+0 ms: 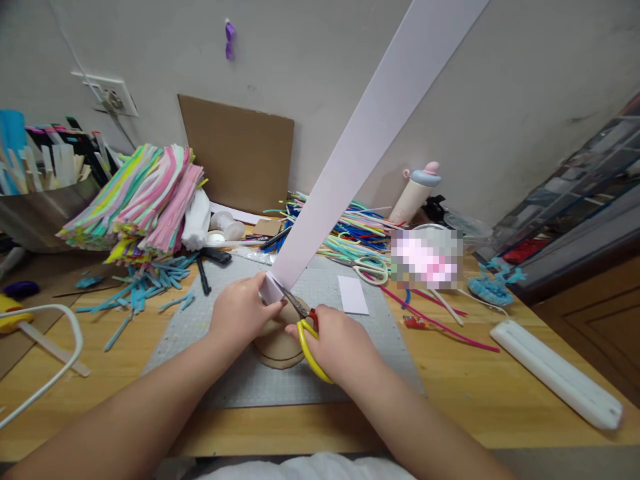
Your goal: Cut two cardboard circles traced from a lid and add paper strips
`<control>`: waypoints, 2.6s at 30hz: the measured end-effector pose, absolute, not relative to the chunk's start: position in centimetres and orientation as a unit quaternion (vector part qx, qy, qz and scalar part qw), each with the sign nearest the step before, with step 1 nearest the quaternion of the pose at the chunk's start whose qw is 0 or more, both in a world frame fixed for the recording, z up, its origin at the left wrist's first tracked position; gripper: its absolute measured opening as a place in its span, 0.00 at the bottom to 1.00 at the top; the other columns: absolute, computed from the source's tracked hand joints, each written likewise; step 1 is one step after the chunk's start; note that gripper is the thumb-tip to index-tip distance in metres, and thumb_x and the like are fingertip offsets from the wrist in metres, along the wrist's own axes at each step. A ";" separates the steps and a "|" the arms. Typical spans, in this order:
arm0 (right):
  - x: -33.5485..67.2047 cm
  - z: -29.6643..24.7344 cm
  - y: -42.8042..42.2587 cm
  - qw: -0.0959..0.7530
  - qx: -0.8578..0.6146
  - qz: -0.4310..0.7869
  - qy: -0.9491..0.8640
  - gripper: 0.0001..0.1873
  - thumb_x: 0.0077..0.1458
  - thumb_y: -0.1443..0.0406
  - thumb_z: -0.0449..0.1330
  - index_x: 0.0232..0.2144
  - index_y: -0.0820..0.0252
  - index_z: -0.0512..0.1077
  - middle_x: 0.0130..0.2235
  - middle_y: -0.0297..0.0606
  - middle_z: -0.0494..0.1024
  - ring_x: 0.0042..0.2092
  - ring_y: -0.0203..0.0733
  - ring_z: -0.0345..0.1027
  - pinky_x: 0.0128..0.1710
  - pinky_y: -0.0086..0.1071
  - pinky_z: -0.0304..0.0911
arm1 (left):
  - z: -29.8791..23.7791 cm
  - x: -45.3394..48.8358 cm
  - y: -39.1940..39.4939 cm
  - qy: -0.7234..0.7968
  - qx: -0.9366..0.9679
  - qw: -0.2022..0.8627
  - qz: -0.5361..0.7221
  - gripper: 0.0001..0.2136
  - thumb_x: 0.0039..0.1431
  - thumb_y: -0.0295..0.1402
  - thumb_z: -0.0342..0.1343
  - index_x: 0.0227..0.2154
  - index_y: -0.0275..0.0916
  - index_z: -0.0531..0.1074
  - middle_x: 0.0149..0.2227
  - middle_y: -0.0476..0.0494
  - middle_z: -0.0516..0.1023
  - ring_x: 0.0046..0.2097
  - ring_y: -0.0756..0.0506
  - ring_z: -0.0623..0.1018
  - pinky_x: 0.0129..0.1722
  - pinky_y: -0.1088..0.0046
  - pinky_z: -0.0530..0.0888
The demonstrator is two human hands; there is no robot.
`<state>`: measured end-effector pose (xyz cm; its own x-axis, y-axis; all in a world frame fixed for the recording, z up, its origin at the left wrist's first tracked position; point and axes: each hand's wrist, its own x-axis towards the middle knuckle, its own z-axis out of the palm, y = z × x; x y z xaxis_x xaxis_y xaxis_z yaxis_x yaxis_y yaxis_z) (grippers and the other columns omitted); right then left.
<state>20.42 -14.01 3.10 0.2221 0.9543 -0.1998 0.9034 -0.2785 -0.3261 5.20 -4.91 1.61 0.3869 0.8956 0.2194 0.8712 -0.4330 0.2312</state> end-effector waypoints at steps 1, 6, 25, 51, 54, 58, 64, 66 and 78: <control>20.4 3.2 -14.0 0.064 -0.779 0.185 -0.596 0.21 0.55 0.47 0.54 0.30 0.59 0.69 0.32 0.44 0.78 0.32 0.46 0.71 0.25 0.30 0.48 | 1.6 5.2 -4.9 0.531 0.832 0.039 0.157 0.13 0.51 0.45 0.58 0.34 0.42 0.71 0.31 0.43 0.79 0.38 0.38 0.78 0.35 0.67 0.69; 20.1 3.2 -14.0 0.041 -0.784 0.193 -0.589 0.22 0.56 0.45 0.53 0.32 0.58 0.69 0.33 0.45 0.78 0.33 0.49 0.72 0.25 0.31 0.48 | 1.7 5.0 -4.7 0.521 0.836 0.035 0.168 0.13 0.50 0.45 0.59 0.34 0.42 0.71 0.31 0.42 0.79 0.38 0.38 0.78 0.36 0.67 0.69; 20.2 4.1 -15.1 0.040 -0.770 0.251 -0.586 0.21 0.58 0.47 0.50 0.30 0.58 0.67 0.32 0.42 0.78 0.32 0.47 0.72 0.25 0.31 0.49 | 1.4 5.1 -4.5 0.526 0.831 0.064 0.169 0.15 0.48 0.47 0.60 0.34 0.44 0.71 0.32 0.44 0.80 0.35 0.39 0.78 0.27 0.69 0.64; 20.5 5.3 -14.4 0.021 -0.781 0.209 -0.588 0.22 0.55 0.45 0.51 0.30 0.58 0.68 0.33 0.42 0.78 0.33 0.48 0.71 0.25 0.31 0.49 | 1.7 4.9 -4.3 0.537 0.817 0.104 0.184 0.12 0.48 0.46 0.59 0.33 0.45 0.71 0.31 0.47 0.81 0.33 0.41 0.78 0.25 0.70 0.60; 20.4 5.2 -14.3 0.030 -0.778 0.215 -0.590 0.23 0.55 0.45 0.51 0.30 0.57 0.68 0.34 0.43 0.79 0.33 0.48 0.72 0.26 0.31 0.50 | 1.8 5.0 -4.4 0.535 0.819 0.100 0.183 0.12 0.49 0.45 0.58 0.33 0.45 0.71 0.31 0.47 0.81 0.33 0.41 0.78 0.25 0.70 0.60; 20.4 5.0 -14.2 0.025 -0.780 0.202 -0.592 0.22 0.54 0.45 0.51 0.29 0.57 0.68 0.33 0.42 0.79 0.33 0.49 0.72 0.25 0.31 0.49 | 1.7 5.0 -4.4 0.534 0.820 0.097 0.181 0.11 0.49 0.45 0.58 0.31 0.45 0.70 0.30 0.47 0.81 0.33 0.41 0.78 0.25 0.70 0.60; 20.5 4.7 -14.1 0.026 -0.777 0.178 -0.603 0.22 0.53 0.44 0.53 0.31 0.57 0.68 0.33 0.41 0.79 0.34 0.52 0.73 0.25 0.32 0.49 | 1.6 4.7 -4.2 0.534 0.819 0.100 0.182 0.12 0.49 0.46 0.58 0.32 0.45 0.70 0.31 0.48 0.82 0.34 0.41 0.79 0.25 0.70 0.60; 20.5 4.7 -14.2 0.026 -0.778 0.174 -0.603 0.23 0.52 0.43 0.54 0.31 0.57 0.68 0.34 0.41 0.79 0.35 0.52 0.73 0.25 0.32 0.49 | 1.7 4.8 -4.2 0.532 0.821 0.102 0.181 0.12 0.49 0.46 0.58 0.32 0.45 0.71 0.32 0.48 0.82 0.34 0.41 0.79 0.25 0.70 0.61; 20.2 4.9 -14.0 0.029 -0.775 0.192 -0.601 0.25 0.50 0.43 0.56 0.35 0.58 0.68 0.36 0.43 0.78 0.37 0.52 0.74 0.26 0.32 0.52 | 1.5 4.9 -4.5 0.520 0.833 0.086 0.168 0.14 0.51 0.46 0.58 0.36 0.45 0.71 0.34 0.46 0.82 0.36 0.41 0.79 0.28 0.70 0.64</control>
<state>20.19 -13.97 4.93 0.2044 0.9429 -0.2628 0.9207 -0.2764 -0.2755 4.90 -4.50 1.55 0.4025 0.8954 0.1904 0.8379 -0.4441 0.3173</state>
